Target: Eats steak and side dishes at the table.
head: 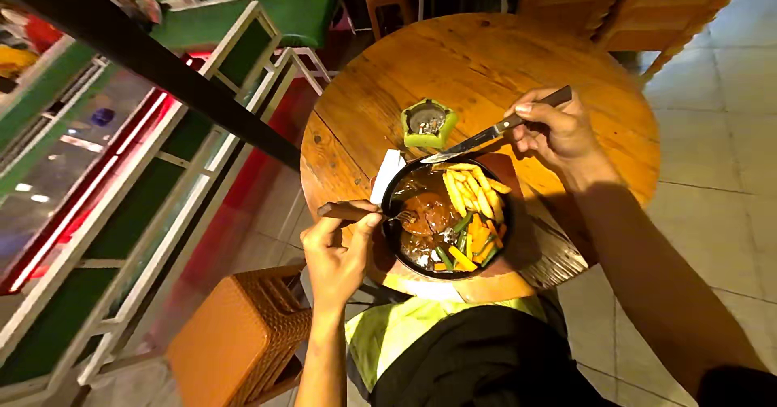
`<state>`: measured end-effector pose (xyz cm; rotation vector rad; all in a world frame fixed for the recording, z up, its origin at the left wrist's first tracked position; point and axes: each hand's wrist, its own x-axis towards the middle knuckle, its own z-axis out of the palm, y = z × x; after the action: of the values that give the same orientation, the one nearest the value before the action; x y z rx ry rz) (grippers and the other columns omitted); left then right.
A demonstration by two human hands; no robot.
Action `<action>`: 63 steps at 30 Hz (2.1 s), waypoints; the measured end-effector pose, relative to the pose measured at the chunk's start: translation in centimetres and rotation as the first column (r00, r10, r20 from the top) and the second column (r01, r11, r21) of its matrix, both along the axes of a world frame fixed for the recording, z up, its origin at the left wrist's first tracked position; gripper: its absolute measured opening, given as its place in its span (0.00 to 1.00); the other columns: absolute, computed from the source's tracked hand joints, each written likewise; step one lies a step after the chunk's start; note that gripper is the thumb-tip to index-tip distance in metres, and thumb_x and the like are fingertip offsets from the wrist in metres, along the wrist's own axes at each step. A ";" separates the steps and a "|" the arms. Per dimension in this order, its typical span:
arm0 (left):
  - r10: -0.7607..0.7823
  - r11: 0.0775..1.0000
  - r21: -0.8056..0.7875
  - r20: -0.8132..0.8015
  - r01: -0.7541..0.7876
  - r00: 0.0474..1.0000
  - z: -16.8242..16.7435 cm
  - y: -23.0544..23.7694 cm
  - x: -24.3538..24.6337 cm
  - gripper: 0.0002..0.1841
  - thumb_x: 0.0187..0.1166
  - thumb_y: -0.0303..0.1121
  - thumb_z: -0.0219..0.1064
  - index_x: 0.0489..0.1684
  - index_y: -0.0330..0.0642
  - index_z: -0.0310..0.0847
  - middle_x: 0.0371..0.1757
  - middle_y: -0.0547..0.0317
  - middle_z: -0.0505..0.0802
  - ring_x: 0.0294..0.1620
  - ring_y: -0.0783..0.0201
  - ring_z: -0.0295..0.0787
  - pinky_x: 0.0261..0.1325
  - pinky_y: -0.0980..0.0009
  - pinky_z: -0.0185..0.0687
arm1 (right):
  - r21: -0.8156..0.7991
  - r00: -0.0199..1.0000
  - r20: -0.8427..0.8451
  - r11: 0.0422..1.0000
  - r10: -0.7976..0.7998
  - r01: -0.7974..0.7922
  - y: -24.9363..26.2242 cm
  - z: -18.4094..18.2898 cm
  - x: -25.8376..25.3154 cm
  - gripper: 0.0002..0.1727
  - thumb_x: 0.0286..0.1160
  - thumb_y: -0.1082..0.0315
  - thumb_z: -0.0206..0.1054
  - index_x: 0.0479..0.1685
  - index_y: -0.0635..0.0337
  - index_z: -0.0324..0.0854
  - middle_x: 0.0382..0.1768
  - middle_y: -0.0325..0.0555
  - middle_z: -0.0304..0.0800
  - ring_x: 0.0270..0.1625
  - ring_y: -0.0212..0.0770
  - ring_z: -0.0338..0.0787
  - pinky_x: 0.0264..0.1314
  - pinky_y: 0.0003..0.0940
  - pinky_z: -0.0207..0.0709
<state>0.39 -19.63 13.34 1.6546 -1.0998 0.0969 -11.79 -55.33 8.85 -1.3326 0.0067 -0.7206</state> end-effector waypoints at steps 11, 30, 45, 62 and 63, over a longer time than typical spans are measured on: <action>-0.195 0.981 0.012 0.036 0.195 0.980 -2.0 1.9 -0.3 0.06 0.77 0.32 0.74 0.45 0.42 0.93 0.47 0.56 0.97 0.52 0.57 0.95 0.60 0.58 0.92 | -0.324 0.967 -0.163 0.915 0.194 -0.238 4.7 1.6 -1.1 0.06 0.76 0.70 0.70 0.40 0.63 0.91 0.20 0.41 0.90 0.15 0.30 0.84 0.16 0.24 0.81; -0.139 0.989 0.066 0.163 0.130 0.977 -4.1 4.2 -2.8 0.07 0.80 0.38 0.73 0.48 0.52 0.94 0.52 0.63 0.98 0.54 0.66 0.94 0.64 0.63 0.83 | -0.607 0.879 -0.217 0.647 0.424 -0.462 5.0 2.5 1.8 0.06 0.72 0.70 0.75 0.44 0.60 0.94 0.32 0.34 0.95 0.30 0.26 0.91 0.32 0.22 0.89; -0.111 0.993 0.066 0.167 0.101 0.980 -4.3 3.9 -3.6 0.07 0.81 0.39 0.71 0.48 0.52 0.92 0.52 0.63 0.98 0.53 0.67 0.94 0.63 0.63 0.81 | -0.633 0.896 -0.306 0.634 0.322 -0.444 3.8 3.5 0.5 0.07 0.74 0.64 0.73 0.42 0.52 0.96 0.36 0.28 0.96 0.34 0.23 0.92 0.34 0.20 0.90; -0.093 0.995 0.051 0.113 0.087 0.989 -4.0 3.8 -3.2 0.07 0.80 0.38 0.72 0.49 0.52 0.93 0.51 0.64 0.98 0.52 0.67 0.94 0.61 0.64 0.81 | -0.653 0.893 -0.310 0.610 0.326 -0.449 2.6 5.6 -0.3 0.09 0.77 0.61 0.70 0.41 0.52 0.95 0.33 0.27 0.95 0.35 0.19 0.90 0.34 0.15 0.86; -0.091 0.995 0.041 0.100 0.087 0.991 -4.1 3.9 -3.1 0.07 0.80 0.38 0.72 0.49 0.53 0.93 0.51 0.64 0.98 0.52 0.67 0.94 0.61 0.64 0.82 | -0.634 0.896 -0.297 0.633 0.331 -0.444 2.6 5.3 -0.5 0.09 0.77 0.62 0.70 0.42 0.53 0.95 0.33 0.28 0.95 0.35 0.20 0.91 0.35 0.17 0.87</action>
<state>-2.72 -15.76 9.28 1.6455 -1.2578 0.1051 -12.26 -52.78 14.20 -2.0283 -0.4669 -0.2247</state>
